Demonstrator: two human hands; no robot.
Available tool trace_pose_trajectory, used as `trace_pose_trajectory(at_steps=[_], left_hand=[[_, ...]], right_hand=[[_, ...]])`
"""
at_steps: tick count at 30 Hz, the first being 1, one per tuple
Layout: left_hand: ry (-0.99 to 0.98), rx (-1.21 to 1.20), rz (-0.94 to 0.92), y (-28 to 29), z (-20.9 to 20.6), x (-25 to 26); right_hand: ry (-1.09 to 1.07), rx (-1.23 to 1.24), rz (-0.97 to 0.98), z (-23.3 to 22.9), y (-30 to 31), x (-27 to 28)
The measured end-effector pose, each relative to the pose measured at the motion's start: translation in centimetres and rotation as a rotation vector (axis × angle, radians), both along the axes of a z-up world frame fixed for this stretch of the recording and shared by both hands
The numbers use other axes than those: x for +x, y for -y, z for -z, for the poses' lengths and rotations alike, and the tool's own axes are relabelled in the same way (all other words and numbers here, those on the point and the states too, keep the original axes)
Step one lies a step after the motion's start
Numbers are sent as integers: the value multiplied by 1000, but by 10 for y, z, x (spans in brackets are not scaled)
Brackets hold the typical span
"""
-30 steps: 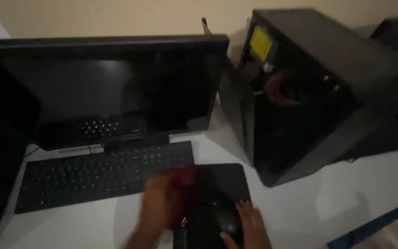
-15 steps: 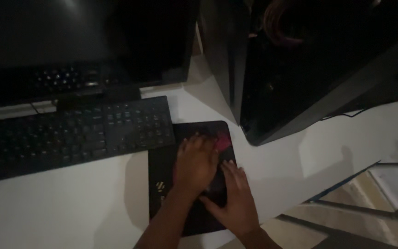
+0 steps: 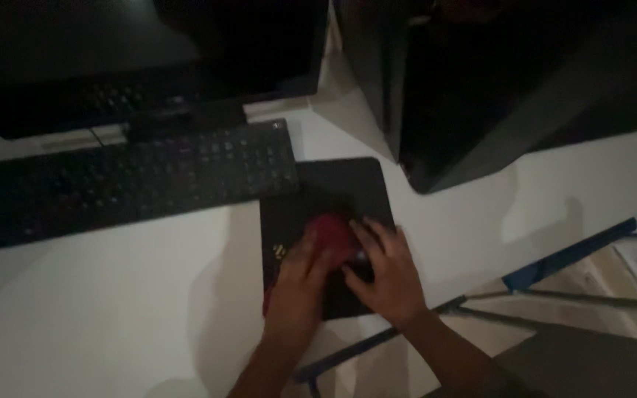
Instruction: The person wipes the surfaces of a desktop computer tower, monitor, keyboard, and mousepad using a pink cloth. They repeatedly clean the same areas, including the top and sides of the tower and the monitor screen, without connecting any cables or setting up the workstation.
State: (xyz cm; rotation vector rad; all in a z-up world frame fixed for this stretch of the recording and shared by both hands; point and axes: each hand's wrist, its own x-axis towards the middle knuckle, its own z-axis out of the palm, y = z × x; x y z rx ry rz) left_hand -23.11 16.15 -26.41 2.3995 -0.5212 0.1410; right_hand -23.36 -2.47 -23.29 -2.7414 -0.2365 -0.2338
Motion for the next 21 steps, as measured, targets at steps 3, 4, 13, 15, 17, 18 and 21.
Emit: trace_pose_trajectory(at_steps=[3,4,13,15,17,18,21], left_hand=[[-217,-109,-168,-26,-11,-9],[-317,-169,-240,-31,-16,-14],[-869,-1312,-527,23,-107,-12],[-743,-1163,-423,32,-114,-4],[-653,-1079,-379,35,-109,-1],[-617,-1075,-384,36,-103,3],[-561,-959,-418,49,-77,3]], right_hand=[[-183,-28,74,-34,-11,5],[-271,-31,108,-46,-14,3],[-811,1295,746,-115,-71,-14],[-813,1474,693,-117,-76,-20],[-831,1587,645,-113,-77,-26],[-844,1607,616,-110,-75,-24],[-881,1599,648,-92,-63,-11]])
